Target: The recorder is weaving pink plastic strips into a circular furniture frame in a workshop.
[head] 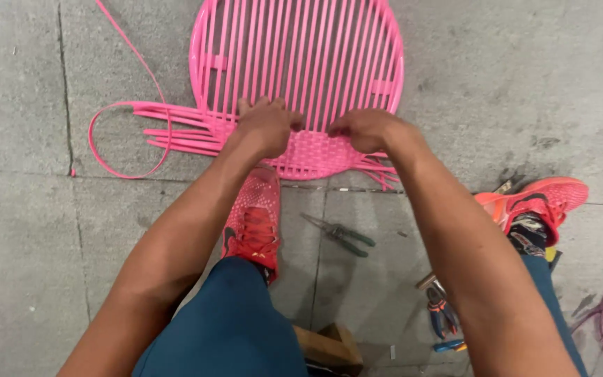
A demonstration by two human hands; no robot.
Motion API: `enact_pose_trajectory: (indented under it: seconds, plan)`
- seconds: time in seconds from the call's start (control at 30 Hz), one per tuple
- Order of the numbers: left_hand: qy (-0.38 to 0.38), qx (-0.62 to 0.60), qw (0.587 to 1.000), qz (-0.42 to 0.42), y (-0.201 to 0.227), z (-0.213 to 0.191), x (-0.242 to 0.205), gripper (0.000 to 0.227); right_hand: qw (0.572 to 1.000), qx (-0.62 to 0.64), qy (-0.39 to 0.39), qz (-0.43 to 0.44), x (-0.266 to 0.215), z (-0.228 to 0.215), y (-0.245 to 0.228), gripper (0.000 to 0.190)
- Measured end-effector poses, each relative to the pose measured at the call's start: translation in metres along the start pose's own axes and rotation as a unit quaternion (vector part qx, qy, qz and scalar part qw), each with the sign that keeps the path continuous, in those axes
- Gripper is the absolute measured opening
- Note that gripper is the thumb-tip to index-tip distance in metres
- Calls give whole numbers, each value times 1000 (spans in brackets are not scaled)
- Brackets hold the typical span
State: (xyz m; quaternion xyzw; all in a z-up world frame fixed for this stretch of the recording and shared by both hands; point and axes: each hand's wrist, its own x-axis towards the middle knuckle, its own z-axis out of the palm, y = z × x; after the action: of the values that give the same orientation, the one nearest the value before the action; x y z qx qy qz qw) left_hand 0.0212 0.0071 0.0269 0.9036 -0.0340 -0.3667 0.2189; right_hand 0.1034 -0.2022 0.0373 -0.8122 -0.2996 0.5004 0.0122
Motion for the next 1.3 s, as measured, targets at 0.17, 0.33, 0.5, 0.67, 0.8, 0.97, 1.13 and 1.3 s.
enact_pose_trajectory:
  seconds: [0.17,0.33,0.5,0.67,0.8,0.97,1.13,1.3]
  plan:
    - [-12,27,1000,-2,12,-4,3,50,999,25,-20,-20,30,16,31,48]
    - [-5,164,984,75,41,35,4,40,997,63,-40,2,13,8,20,48]
    - [163,56,942,289,51,63,15,67,988,129,60,-60,3,40,70,46]
    - [165,99,941,279,75,51,6,98,937,272,217,7,-35,52,81,25]
    - [187,85,955,216,85,75,20,85,938,117,319,71,-47,80,85,18]
    - [233,21,958,167,95,87,32,68,920,36,391,-2,-48,102,96,18]
    - [237,6,965,110,103,93,36,62,893,27,450,-15,-44,124,91,16]
    - [216,3,970,110,110,81,31,70,875,20,484,18,-24,150,91,15]
